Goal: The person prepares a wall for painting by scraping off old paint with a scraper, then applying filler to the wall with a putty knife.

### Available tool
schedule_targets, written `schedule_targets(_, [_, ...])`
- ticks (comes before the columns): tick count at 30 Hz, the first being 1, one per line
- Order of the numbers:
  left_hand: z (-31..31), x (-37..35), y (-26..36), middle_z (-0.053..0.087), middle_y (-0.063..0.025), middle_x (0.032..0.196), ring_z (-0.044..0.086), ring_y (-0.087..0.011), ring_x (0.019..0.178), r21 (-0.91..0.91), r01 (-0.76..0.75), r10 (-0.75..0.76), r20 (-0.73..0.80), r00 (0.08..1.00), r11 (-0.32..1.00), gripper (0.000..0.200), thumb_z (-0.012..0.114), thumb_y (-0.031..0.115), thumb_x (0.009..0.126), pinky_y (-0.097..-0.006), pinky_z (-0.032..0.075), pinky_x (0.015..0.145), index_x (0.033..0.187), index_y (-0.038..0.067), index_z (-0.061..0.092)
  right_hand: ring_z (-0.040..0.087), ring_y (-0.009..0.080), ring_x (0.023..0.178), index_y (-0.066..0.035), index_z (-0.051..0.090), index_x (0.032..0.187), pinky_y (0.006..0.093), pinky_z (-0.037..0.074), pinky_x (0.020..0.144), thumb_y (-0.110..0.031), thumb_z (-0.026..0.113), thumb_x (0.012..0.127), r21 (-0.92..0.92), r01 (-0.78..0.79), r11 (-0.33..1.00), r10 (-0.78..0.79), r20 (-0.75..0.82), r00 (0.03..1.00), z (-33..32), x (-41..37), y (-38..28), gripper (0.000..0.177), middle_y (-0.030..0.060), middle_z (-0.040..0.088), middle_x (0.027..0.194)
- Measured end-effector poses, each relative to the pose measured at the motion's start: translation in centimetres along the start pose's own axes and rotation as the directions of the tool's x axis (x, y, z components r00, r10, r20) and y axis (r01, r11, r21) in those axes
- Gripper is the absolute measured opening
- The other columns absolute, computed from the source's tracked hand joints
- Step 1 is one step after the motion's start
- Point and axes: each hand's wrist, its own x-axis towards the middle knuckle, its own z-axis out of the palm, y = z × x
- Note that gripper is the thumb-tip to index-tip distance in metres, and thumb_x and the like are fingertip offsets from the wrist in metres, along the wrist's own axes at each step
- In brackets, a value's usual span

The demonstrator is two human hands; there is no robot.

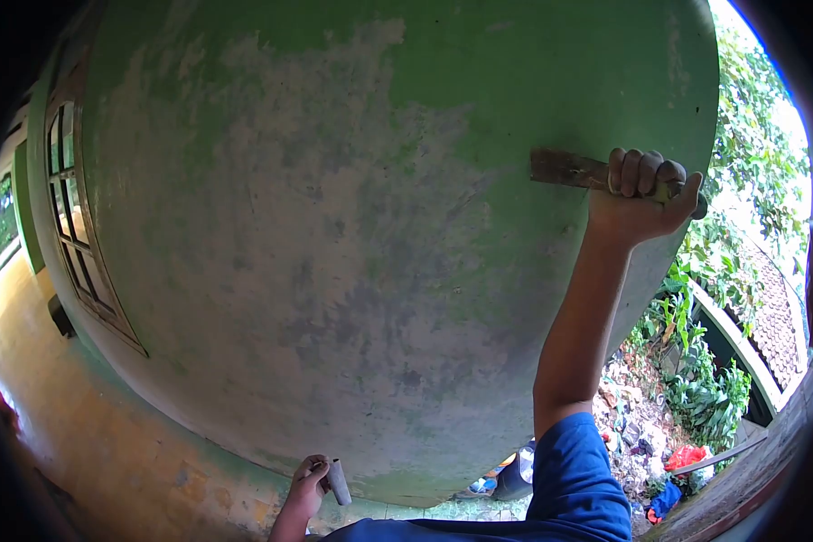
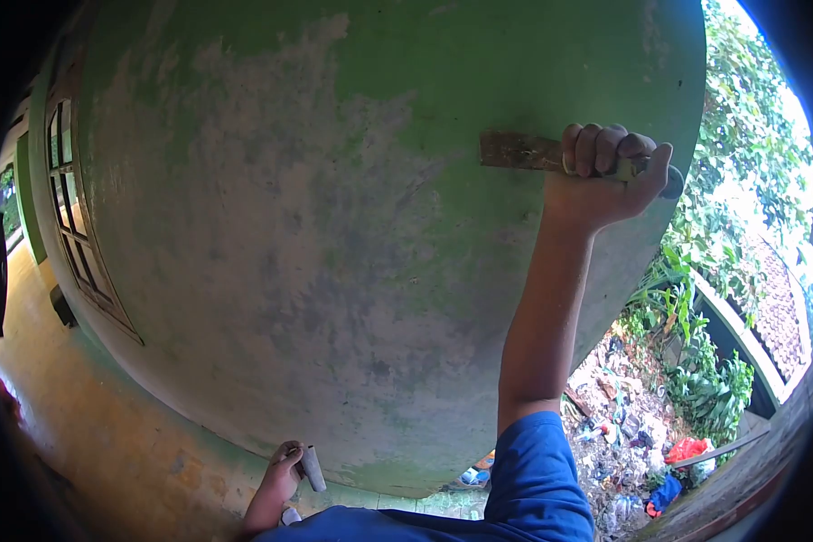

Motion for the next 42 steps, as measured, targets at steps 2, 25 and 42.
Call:
schedule_targets(2, [-0.1,-0.1,0.2,0.053,-0.0009,0.086,0.053,-0.0137,0.079,-0.005,-0.007,0.007,0.002,1.0,1.0,0.02,0.062,0.017,0.084,-0.0308,0.044,0.068,0.101,0.013,0.052,0.026,0.011,0.04,-0.015,0.043,0.058,0.026,0.025,0.042,-0.039,0.038,0.089,0.174,-0.035,0.984,0.02,0.085,0.996,0.1,-0.3,-0.5,0.039,-0.0002,0.031,0.048])
schedule_targets(25, [-6.4,0.0,2.9,0.06,-0.0043,0.09,0.057,-0.014,0.086,0.242,0.112,-0.147,0.133,0.98,0.964,0.031,0.061,0.022,0.087,-0.0297,0.047,0.078,0.111,0.003,0.058,0.051,0.0099,0.067,-0.002,0.057,0.076,0.0262,0.04,0.058,-0.021,0.069,0.08,-0.581,-0.795,0.173,0.918,0.387,-0.082,4.9,-39.7,-1.2,0.022,0.0023,0.056,0.073])
schedule_targets(42, [-10.2,4.6,6.2,0.06,-0.0119,0.105,0.058,-0.0232,0.098,0.799,-0.097,-0.429,0.416,0.802,0.594,0.06,0.071,0.04,0.074,-0.0342,0.045,0.085,0.119,0.005,0.052,0.052,0.0103,0.076,-0.002,0.058,0.092,0.0258,0.044,0.07,-0.03,0.061,0.088,-0.634,-0.757,-0.16,0.943,0.128,-0.306,10.7,-48.5,-2.6,0.029,0.0012,0.057,0.08])
